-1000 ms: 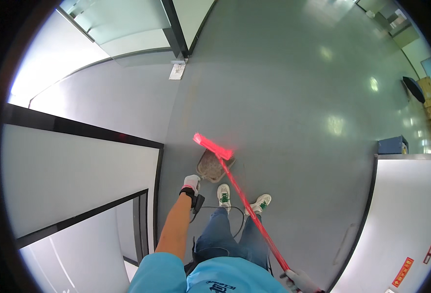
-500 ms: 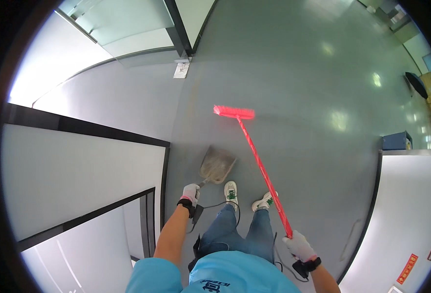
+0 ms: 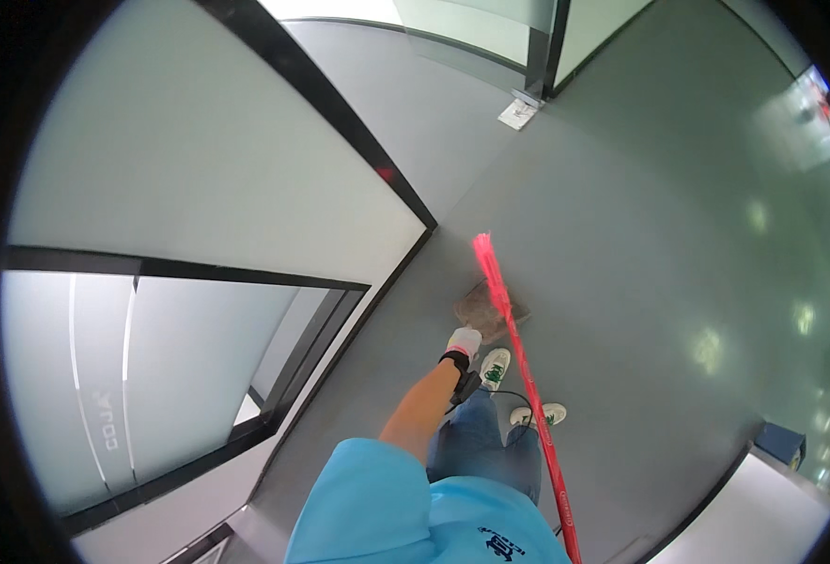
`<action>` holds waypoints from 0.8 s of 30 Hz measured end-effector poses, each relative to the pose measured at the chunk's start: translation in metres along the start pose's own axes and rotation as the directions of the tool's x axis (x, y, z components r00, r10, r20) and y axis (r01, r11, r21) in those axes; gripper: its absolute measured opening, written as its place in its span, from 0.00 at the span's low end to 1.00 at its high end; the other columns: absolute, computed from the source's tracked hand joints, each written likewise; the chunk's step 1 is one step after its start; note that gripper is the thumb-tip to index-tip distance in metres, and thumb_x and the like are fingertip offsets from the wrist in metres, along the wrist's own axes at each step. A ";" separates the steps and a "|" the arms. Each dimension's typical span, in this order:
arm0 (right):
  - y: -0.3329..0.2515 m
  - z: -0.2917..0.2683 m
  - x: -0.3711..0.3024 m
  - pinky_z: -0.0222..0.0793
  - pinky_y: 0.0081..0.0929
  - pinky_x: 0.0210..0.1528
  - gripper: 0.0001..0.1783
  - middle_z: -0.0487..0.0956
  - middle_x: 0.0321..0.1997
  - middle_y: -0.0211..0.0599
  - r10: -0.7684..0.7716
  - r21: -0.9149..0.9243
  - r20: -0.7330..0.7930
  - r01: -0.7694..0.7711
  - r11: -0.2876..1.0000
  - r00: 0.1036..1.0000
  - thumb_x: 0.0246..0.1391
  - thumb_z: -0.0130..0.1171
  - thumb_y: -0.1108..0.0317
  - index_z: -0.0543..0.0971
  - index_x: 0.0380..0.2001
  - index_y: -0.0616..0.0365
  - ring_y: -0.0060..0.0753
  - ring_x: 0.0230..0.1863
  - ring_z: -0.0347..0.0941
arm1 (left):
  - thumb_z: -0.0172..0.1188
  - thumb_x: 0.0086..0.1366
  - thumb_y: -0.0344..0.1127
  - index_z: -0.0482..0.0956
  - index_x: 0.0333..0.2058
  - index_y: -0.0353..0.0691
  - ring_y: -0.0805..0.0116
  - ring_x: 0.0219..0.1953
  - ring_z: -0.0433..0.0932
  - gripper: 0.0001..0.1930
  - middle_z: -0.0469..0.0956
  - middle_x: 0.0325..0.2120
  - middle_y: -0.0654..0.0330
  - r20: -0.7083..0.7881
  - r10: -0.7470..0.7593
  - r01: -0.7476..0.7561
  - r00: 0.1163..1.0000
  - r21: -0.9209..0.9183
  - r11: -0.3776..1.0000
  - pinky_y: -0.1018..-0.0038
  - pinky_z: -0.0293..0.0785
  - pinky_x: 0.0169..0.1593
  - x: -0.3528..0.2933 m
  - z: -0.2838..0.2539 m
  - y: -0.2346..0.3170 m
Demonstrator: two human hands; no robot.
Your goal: Sweep the floor in a warehouse or facility using a broom and dustpan.
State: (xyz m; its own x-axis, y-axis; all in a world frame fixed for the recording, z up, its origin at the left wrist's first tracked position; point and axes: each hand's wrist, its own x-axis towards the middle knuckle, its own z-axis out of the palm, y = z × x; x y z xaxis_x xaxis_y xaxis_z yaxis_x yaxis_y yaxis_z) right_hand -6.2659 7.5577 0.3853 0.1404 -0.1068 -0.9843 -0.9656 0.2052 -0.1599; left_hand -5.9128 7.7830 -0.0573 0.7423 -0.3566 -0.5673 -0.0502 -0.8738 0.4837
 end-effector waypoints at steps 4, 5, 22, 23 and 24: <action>-0.061 0.008 0.006 0.44 0.12 0.08 0.09 0.62 0.12 0.18 0.047 0.001 -0.003 -0.047 0.999 0.999 0.43 0.51 0.64 0.70 0.29 0.56 0.12 0.08 0.52 | 0.52 0.40 0.29 0.71 0.18 0.39 0.60 0.20 0.73 0.02 0.70 0.13 0.56 -0.105 0.038 -0.092 0.994 -0.574 0.813 0.72 0.69 0.27 -0.035 -0.003 -0.024; -0.076 0.009 0.015 0.44 0.13 0.08 0.08 0.61 0.12 0.18 -0.004 -0.093 -0.009 0.003 0.996 1.000 0.44 0.50 0.64 0.70 0.28 0.55 0.12 0.08 0.51 | 0.50 0.44 0.28 0.69 0.17 0.39 0.64 0.14 0.70 0.01 0.67 0.10 0.58 -0.094 0.165 -0.170 0.982 -0.048 0.984 0.72 0.66 0.20 -0.042 -0.007 -0.041; -0.032 0.025 0.116 0.50 0.19 0.09 0.08 0.63 0.12 0.27 0.084 -0.286 0.134 -0.042 0.957 0.987 0.42 0.47 0.66 0.63 0.18 0.57 0.20 0.08 0.56 | 0.46 0.49 0.33 0.62 0.12 0.43 0.70 0.06 0.56 0.09 0.60 0.06 0.62 0.439 -0.514 0.558 0.737 -0.824 0.097 0.74 0.48 0.09 -0.066 -0.039 -0.025; -0.023 0.016 0.106 0.50 0.18 0.10 0.08 0.62 0.12 0.25 0.144 -0.170 0.224 -0.107 0.980 0.964 0.43 0.48 0.67 0.64 0.18 0.56 0.18 0.09 0.55 | 0.46 0.49 0.35 0.61 0.12 0.43 0.72 0.06 0.57 0.10 0.61 0.06 0.62 0.438 -0.522 0.572 0.732 -0.812 0.121 0.76 0.50 0.10 -0.062 -0.039 -0.029; -0.016 0.008 0.095 0.49 0.16 0.10 0.08 0.61 0.12 0.23 0.181 -0.036 0.305 -0.179 0.983 0.935 0.43 0.49 0.67 0.64 0.18 0.56 0.16 0.10 0.54 | 0.46 0.49 0.35 0.62 0.12 0.43 0.70 0.06 0.57 0.10 0.61 0.06 0.61 0.431 -0.445 0.548 0.785 -0.818 0.174 0.75 0.50 0.10 -0.060 -0.041 -0.021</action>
State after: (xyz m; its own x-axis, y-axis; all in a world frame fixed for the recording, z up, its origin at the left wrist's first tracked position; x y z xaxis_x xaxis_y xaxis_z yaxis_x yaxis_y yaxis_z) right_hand -6.2353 7.5521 0.2934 0.0228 0.2341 -0.9719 -0.9824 0.1854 0.0216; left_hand -5.9287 7.8360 -0.0061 0.3168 -0.0330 -0.9479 0.9448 -0.0772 0.3184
